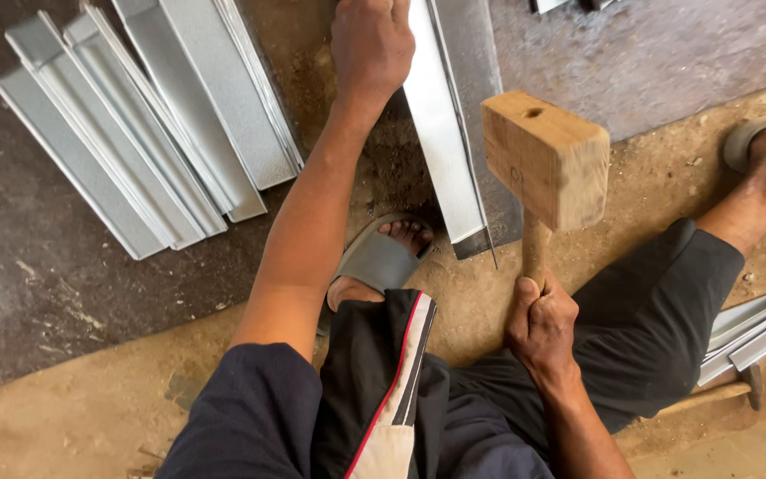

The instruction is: The person sits on the floor and repeatedly hammers a metal channel with a wooden mallet to shape or flatten it. They handle multiple channels one at a time, striking each along its length and then setting it aside.

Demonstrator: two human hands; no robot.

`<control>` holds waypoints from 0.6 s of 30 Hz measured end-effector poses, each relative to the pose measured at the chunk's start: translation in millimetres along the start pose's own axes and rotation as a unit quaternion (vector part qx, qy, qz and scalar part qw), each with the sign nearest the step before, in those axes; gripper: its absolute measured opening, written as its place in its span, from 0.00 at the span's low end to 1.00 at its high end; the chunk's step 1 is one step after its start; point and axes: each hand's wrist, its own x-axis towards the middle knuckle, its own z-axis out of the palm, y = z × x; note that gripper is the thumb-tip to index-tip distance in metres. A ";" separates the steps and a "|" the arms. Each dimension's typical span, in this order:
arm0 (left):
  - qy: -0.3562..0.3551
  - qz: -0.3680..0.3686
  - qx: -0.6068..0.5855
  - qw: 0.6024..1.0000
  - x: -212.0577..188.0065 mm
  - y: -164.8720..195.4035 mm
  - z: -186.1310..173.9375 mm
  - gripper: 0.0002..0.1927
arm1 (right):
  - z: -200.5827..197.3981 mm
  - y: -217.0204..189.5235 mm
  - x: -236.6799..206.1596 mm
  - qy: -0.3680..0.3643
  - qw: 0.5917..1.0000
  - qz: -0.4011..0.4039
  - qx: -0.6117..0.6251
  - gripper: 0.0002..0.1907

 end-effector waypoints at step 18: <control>0.001 -0.036 -0.203 0.979 -6.0 10.0 -0.9 0.10 | 0.1 -2.4 41.9 -0.100 0.984 0.061 0.136 0.25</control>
